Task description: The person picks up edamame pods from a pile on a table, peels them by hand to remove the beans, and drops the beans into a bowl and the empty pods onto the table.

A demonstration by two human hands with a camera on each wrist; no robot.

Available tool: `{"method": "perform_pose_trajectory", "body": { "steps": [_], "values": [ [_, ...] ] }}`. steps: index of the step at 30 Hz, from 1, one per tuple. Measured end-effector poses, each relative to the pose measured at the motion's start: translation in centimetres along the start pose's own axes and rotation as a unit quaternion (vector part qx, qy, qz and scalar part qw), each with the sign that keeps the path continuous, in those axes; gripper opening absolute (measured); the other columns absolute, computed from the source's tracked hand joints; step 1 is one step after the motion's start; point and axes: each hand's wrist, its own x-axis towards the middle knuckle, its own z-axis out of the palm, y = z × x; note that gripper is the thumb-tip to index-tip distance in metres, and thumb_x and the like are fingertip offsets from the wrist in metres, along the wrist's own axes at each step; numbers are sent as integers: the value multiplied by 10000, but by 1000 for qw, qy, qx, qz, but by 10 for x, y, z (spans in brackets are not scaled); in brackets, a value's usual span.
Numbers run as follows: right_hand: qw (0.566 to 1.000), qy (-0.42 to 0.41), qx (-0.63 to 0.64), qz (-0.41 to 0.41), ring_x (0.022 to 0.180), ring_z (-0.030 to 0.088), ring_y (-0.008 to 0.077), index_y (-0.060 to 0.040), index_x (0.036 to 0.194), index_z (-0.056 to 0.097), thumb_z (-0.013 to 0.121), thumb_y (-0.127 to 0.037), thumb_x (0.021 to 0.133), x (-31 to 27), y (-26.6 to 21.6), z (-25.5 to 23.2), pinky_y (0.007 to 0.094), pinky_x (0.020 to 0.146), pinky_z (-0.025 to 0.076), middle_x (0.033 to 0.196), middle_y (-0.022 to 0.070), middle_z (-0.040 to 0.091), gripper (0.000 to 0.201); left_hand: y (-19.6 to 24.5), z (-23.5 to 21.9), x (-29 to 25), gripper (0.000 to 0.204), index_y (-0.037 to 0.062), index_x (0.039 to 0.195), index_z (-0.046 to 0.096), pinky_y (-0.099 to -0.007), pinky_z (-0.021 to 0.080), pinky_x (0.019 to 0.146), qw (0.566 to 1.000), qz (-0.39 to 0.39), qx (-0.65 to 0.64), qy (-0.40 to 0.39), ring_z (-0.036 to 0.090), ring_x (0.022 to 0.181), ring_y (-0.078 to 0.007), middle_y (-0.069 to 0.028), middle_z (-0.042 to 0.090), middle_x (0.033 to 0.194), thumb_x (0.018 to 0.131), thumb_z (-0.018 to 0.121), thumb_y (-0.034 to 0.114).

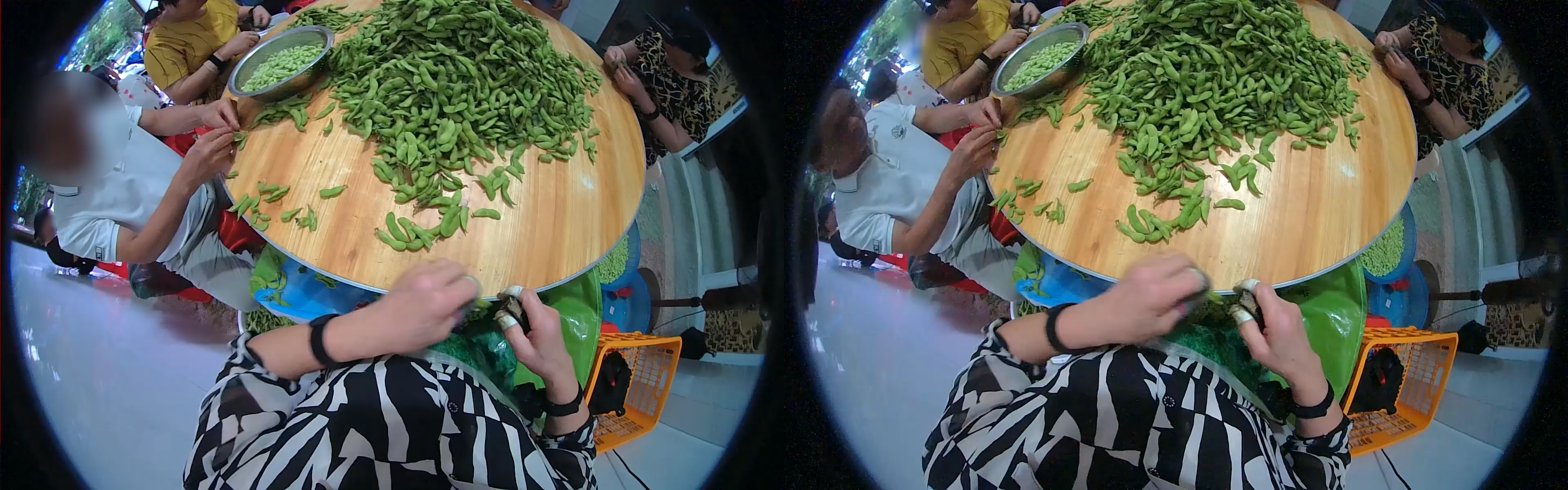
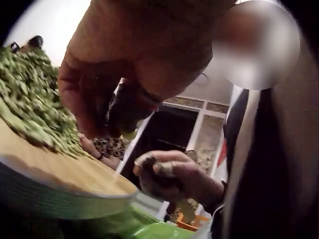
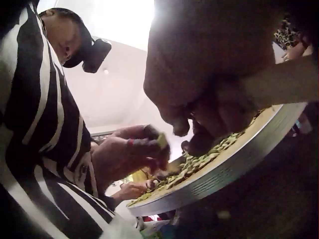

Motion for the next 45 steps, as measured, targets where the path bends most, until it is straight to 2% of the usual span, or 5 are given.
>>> {"method": "perform_pose_trajectory", "body": {
  "steps": [5, 9, 25, 35, 45],
  "values": [
    [997, 46, 65, -3, 609, 531, 195, 27, 1115, 540, 518, -26, 825, -7, 16, -3, 279, 597, 443, 748, 95, 564, 296, -24, -78, -55, 246, 19, 881, 549, -424, 457, 708, 938, -196, 287, 5, 557, 851, -350, -152, 532, 865, 653, 625, -30],
    [958, 28, 261, 119, 555, 418, 56, 6, 1176, 505, 417, -66, 915, -4, 0, -2, 197, 501, 335, 728, 11, 515, 284, -40, -86, -44, 256, 24, 880, 569, -415, 452, 777, 897, -121, 412, 109, 534, 928, -347, -151, 541, 908, 642, 638, -39],
    [930, -75, 338, 127, 494, 409, 60, -23, 1355, 430, 351, -139, 985, 18, -16, 17, 198, 458, 335, 644, 13, 509, 396, -34, -30, 2, 188, 6, 886, 564, -330, 454, 660, 985, -147, 23, 86, 560, 743, -236, -109, 561, 828, 731, 667, -20],
    [849, -37, 512, 127, 467, 416, 75, -35, 1413, 354, 349, -159, 1014, 20, -13, 25, 189, 422, 319, 638, 51, 519, 418, -22, 10, 26, 194, -6, 950, 614, -255, 505, 756, 883, -216, -412, 66, 600, 820, -103, -35, 646, 877, 776, 644, -85],
    [849, -32, 515, 117, 450, 408, 92, -21, 1421, 338, 414, -280, 1007, 21, -13, 29, 198, 415, 326, 611, 76, 502, 495, -22, 16, 27, 217, -15, 952, 617, -275, 518, 815, 864, -231, -436, 99, 623, 857, -124, -62, 667, 920, 765, 608, -126]
  ]
}}
